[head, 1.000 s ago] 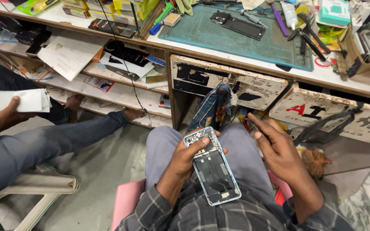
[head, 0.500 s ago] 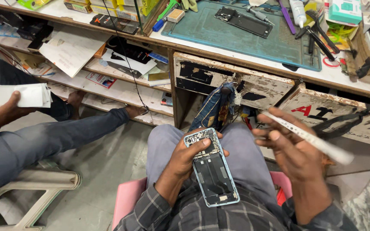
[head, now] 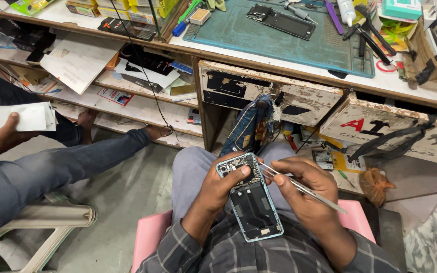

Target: The person uses tweezers to manipulate small internal components and ribbon cables inside a disassembled smartphone chassis. They carefully lift and adjust connectors on the motherboard while holding the device steady with their other hand.

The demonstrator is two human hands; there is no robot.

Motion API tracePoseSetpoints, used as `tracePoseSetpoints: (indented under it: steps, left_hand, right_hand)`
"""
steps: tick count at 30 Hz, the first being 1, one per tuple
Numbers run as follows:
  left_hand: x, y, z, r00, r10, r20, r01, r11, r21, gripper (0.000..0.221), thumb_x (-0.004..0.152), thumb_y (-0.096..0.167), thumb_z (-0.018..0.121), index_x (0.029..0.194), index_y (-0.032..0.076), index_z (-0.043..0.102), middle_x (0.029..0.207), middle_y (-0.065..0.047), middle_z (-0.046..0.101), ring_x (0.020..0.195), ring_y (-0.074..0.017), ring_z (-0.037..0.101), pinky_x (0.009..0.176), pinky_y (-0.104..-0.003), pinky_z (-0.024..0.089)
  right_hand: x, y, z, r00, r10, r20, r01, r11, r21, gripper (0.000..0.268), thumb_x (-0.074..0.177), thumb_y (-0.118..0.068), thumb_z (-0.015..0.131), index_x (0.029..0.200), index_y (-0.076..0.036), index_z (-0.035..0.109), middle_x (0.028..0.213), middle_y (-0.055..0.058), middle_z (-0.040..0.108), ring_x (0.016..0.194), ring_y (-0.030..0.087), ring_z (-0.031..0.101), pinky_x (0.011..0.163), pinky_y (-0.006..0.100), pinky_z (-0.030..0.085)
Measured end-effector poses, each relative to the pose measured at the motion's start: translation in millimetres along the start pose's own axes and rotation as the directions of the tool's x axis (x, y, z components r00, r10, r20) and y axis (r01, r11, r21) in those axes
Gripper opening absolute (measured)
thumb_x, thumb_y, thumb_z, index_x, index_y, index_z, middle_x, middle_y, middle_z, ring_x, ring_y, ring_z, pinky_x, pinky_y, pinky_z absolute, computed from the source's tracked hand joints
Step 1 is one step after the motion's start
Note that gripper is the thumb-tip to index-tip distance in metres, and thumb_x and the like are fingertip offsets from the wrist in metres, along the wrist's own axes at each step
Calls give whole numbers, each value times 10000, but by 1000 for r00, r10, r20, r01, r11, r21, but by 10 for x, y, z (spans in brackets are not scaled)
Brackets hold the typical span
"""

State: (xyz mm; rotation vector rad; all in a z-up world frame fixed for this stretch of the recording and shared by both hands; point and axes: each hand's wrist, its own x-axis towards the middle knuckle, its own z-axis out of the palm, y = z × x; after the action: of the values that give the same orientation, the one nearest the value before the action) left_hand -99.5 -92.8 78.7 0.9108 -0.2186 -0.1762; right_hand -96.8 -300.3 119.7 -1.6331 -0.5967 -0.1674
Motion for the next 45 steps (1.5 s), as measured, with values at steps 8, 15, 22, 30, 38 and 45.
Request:
tracePoseSetpoints:
  steps: [8,15,22,30,38,45]
  left_hand:
    - [-15,0,47,999,-35,-12,35,999,-19,356,974,182,678,1206,-89,674,1022,-181,766,950,-238,762,886,-330,606]
    - [-7,-40,30,998,-61,-14,60,998,-33,346,960,183,674,1178,-86,690,1020,-163,773,934,-223,764,870,-323,606]
    - [-20,-104,-21,999,-43,-10,43,999,-12,297,981,176,680,1133,-78,707,1006,-138,772,905,-178,746,845,-301,597]
    - [-11,-168,-51,996,-71,-61,70,998,-6,289,975,158,693,1150,-70,721,996,-114,771,875,-153,731,802,-285,589]
    - [2,-194,-46,996,-70,-63,69,998,-11,322,968,143,680,1211,-65,715,1038,-110,773,915,-150,734,834,-281,587]
    - [6,-188,-27,997,-48,-57,48,999,-15,318,974,149,680,1215,-56,718,1088,-109,774,970,-153,732,888,-291,579]
  right_hand:
    - [19,-31,18,998,-56,-22,53,992,-113,200,940,-55,723,1124,20,731,1008,114,776,887,160,754,798,266,598]
    - [42,-101,17,998,-64,-5,60,961,-270,178,896,-12,736,1073,6,749,946,94,789,836,151,770,736,257,596]
    - [42,-133,45,988,-153,5,147,941,-305,221,880,20,738,1100,17,732,1002,126,780,871,170,774,759,254,609]
    - [47,-113,81,964,-267,3,252,906,-339,254,876,8,767,1126,21,725,1064,145,781,911,197,775,789,266,611]
    - [62,-116,118,948,-318,12,295,864,-408,279,862,15,781,1135,15,722,1057,142,778,915,213,784,768,281,629]
    - [59,-99,111,928,-364,79,358,815,-456,290,869,20,773,1151,29,706,1085,168,764,962,245,781,801,301,637]
